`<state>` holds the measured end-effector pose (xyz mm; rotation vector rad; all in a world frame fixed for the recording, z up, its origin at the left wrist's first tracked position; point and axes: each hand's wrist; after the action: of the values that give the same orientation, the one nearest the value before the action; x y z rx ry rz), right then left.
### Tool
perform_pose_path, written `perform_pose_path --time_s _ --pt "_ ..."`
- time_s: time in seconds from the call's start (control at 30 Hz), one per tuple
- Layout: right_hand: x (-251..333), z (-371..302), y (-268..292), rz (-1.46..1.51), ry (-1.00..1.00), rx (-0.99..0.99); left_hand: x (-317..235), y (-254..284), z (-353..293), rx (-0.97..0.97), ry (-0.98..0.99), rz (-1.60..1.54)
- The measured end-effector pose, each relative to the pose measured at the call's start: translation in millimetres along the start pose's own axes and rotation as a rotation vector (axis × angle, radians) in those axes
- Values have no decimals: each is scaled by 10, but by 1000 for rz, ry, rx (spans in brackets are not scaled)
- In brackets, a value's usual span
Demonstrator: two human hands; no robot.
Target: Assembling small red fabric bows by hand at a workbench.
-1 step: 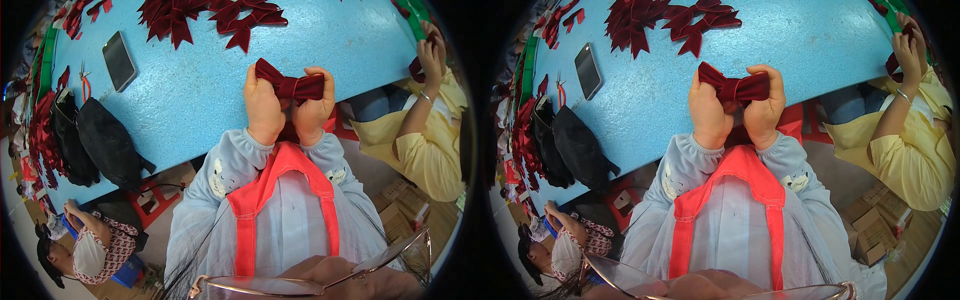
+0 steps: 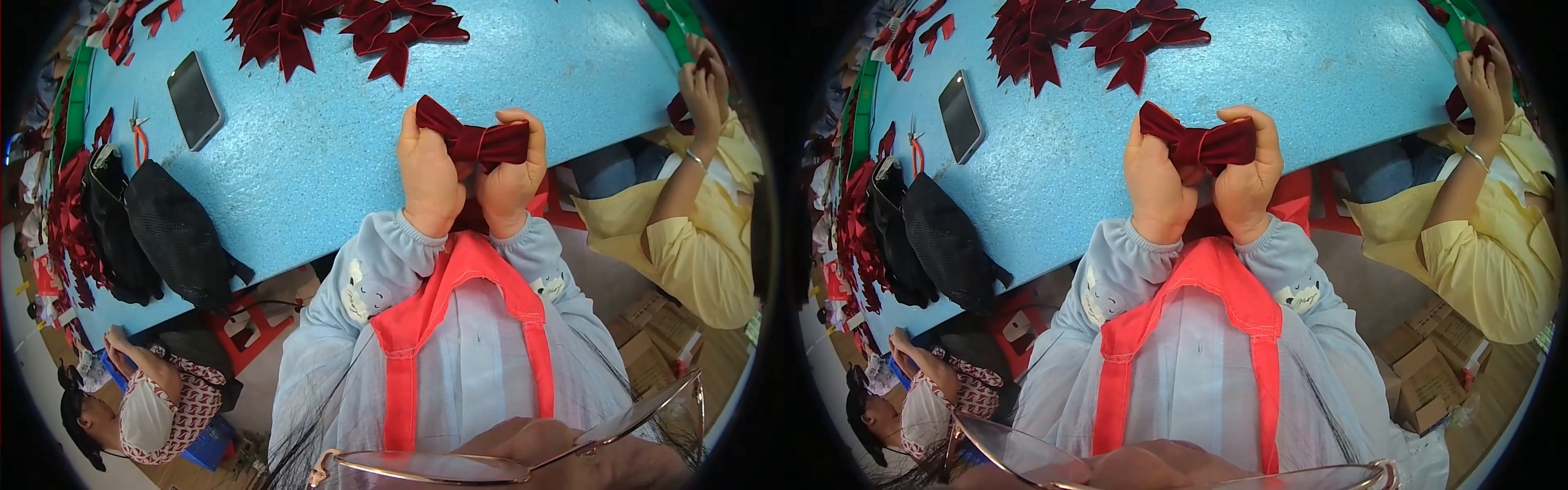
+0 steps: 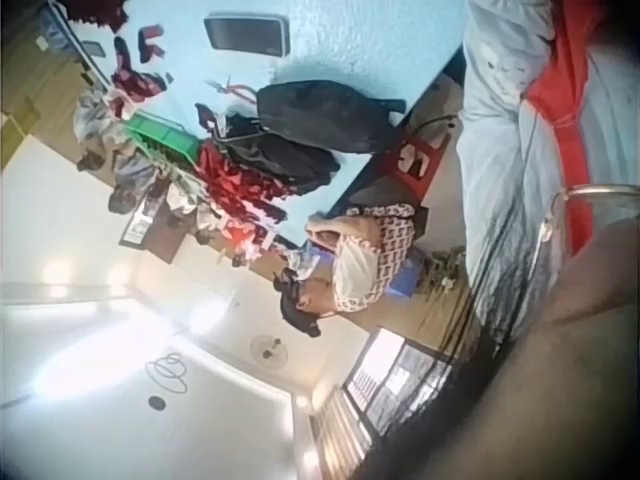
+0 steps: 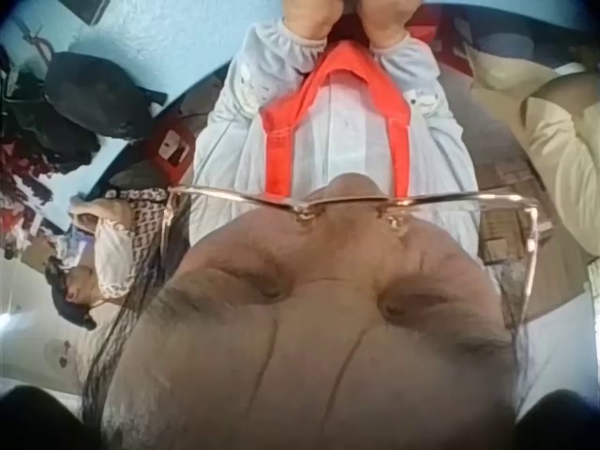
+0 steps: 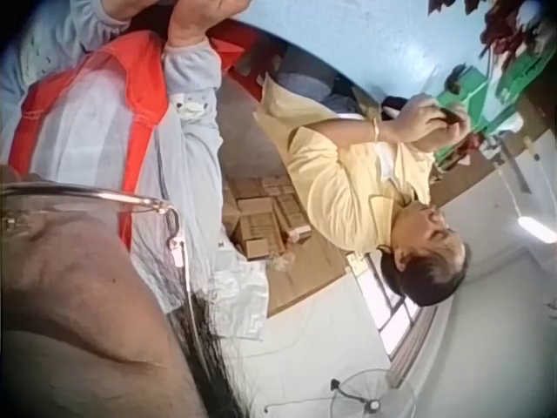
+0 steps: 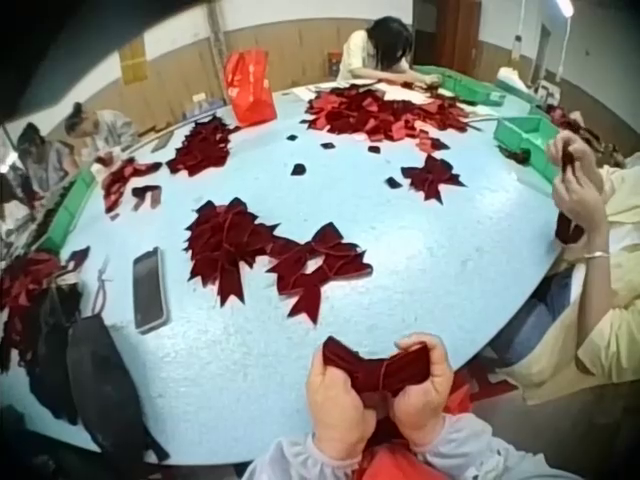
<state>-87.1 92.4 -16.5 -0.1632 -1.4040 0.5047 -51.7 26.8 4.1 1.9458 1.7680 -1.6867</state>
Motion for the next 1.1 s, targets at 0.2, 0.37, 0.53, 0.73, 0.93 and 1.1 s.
perform_pose_path --time_s 0.2,0.37,0.53,0.73,0.93,1.1 --pt "-79 17 146 92 -29 125 -22 -22 -40 4 86 9" --pt "-75 -4 100 -130 95 97 2 68 -18 39 62 0" --pt "-7 -29 3 -51 54 33 -30 76 -15 43 -52 61" --pt "-59 -15 57 -117 185 145 4 161 21 130 -204 286" --pt "-134 46 106 -70 11 137 -133 69 -72 242 -21 56" --pt "-66 49 62 -53 -160 116 -142 97 -55 320 38 -27"
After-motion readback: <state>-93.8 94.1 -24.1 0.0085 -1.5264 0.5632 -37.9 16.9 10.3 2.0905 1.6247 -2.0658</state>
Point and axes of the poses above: each hand's wrist, its own z-axis towards the middle knuckle, its own y-axis out of the back of the hand, x = y × z, and after that the axes turned 4 degrees about z, right-handed
